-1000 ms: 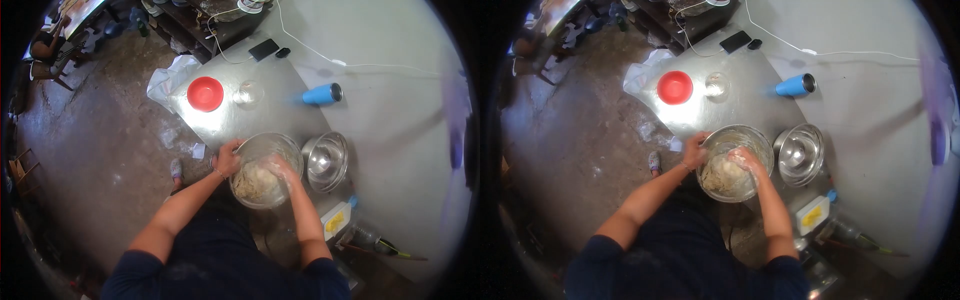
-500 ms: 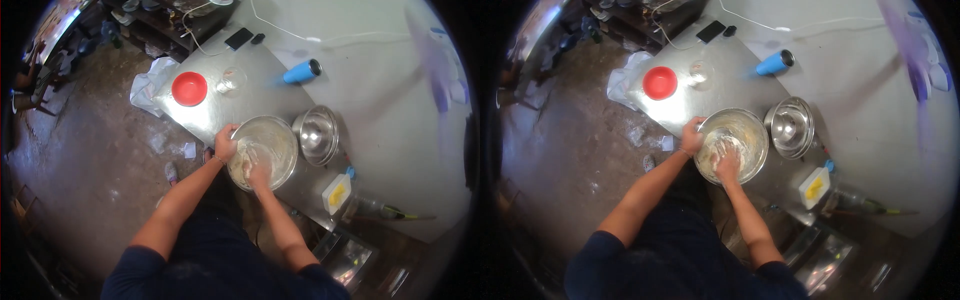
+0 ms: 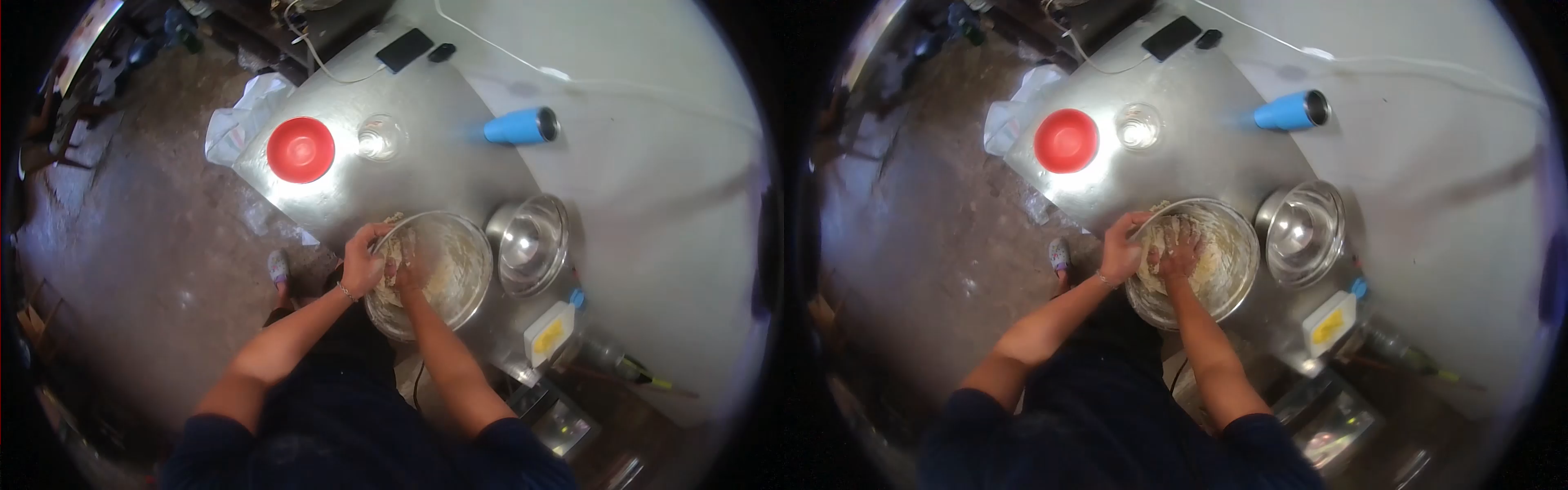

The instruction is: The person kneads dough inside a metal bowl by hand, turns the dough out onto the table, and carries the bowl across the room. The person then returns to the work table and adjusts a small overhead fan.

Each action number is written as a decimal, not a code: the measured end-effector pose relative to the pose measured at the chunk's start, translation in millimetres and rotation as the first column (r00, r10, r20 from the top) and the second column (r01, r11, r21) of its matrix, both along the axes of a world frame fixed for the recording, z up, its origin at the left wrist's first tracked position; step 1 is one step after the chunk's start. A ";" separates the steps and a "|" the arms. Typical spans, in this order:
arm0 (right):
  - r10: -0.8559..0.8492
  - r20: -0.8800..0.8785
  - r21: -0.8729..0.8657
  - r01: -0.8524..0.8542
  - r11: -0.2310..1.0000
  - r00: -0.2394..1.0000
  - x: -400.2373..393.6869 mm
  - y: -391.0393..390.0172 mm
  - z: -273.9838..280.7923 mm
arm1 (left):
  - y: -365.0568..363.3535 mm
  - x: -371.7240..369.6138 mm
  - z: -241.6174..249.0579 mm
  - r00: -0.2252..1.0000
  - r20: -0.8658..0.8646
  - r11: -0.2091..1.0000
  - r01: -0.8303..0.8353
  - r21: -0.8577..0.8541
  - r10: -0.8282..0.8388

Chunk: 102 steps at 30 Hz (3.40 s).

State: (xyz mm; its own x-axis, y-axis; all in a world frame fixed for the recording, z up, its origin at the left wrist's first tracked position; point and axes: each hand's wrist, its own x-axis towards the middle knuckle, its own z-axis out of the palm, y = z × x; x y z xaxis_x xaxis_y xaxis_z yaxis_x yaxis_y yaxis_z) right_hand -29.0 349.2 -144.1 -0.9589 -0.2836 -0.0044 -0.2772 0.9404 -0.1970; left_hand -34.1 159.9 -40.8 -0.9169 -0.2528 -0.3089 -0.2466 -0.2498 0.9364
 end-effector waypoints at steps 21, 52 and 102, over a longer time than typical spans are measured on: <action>-0.249 0.135 -0.352 0.281 0.893 0.959 -15.2 32.1 129.0 | -6.5 -2.0 -10.8 0.983 -0.150 0.973 0.070 -0.220 -0.105; 0.136 0.623 0.083 -0.238 0.968 0.770 -37.5 -3.2 204.5 | 3.6 11.2 -31.2 0.997 -0.075 0.997 0.018 -0.077 -0.023; 0.083 0.907 -0.420 0.904 0.082 0.414 -76.0 81.6 49.1 | 0.5 -0.2 -48.1 0.988 -0.117 0.958 0.066 -0.281 -0.102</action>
State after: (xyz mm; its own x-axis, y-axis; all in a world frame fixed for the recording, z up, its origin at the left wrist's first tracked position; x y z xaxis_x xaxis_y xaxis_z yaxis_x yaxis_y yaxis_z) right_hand -105.1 430.8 -95.0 -0.6527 -0.1070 -0.7500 0.7566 -0.1417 -0.6383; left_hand -34.3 160.4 -88.9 -0.9658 -0.2320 -0.1159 -0.1282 0.0386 0.9910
